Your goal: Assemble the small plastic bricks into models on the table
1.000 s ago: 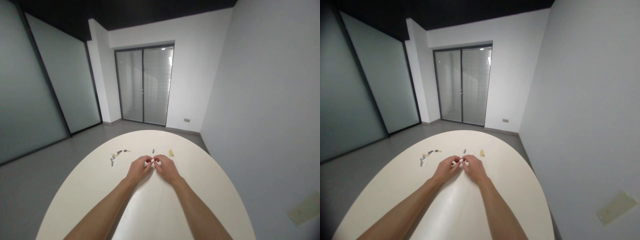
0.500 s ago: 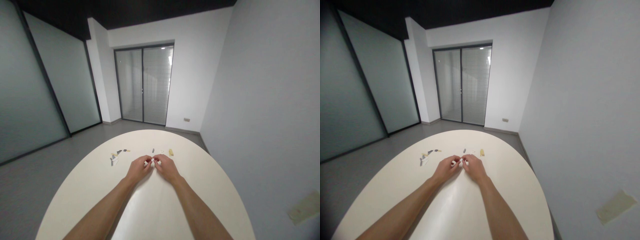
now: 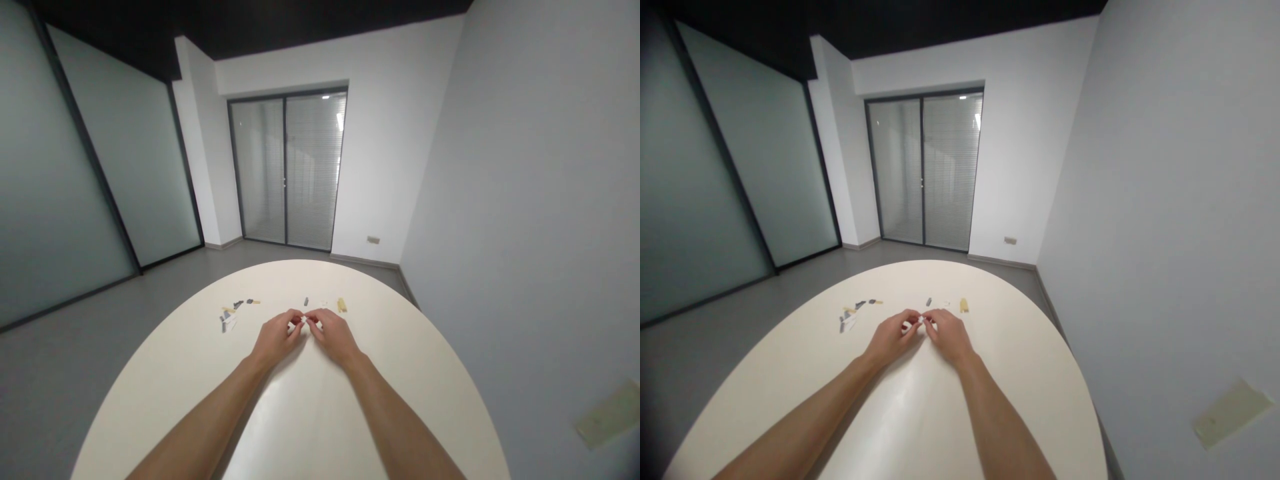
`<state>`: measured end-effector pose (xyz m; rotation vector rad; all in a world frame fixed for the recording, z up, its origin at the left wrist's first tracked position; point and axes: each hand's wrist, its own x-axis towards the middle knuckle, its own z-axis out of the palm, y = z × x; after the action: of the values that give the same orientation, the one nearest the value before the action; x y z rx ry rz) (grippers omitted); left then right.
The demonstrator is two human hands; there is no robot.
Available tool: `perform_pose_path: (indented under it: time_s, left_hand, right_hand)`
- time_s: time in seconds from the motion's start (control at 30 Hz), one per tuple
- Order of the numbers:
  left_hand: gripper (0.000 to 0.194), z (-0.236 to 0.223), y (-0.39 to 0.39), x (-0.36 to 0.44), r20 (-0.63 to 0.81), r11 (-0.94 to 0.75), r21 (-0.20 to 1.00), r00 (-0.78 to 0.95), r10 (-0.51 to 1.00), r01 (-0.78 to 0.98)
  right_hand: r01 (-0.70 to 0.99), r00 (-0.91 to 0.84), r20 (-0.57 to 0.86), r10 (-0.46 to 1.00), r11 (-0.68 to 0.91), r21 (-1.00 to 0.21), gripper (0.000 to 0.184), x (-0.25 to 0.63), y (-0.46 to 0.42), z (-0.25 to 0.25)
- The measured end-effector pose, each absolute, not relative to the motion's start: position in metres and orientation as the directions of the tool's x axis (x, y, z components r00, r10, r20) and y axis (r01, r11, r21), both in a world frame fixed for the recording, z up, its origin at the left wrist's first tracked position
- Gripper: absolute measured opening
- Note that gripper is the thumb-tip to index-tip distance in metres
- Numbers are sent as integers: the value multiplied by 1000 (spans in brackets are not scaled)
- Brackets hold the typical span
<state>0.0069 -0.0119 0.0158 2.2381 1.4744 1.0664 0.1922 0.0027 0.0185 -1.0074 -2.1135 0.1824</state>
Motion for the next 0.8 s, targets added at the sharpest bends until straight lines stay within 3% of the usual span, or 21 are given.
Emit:
perform_pose_path:
  time_s: [0.8]
  left_hand:
    - [19, 13, -9, 6, 446, -467, 564, 224, 867, 681]
  right_hand:
    - [621, -390, 584, 712, 672, -405, 13, 192, 2, 19]
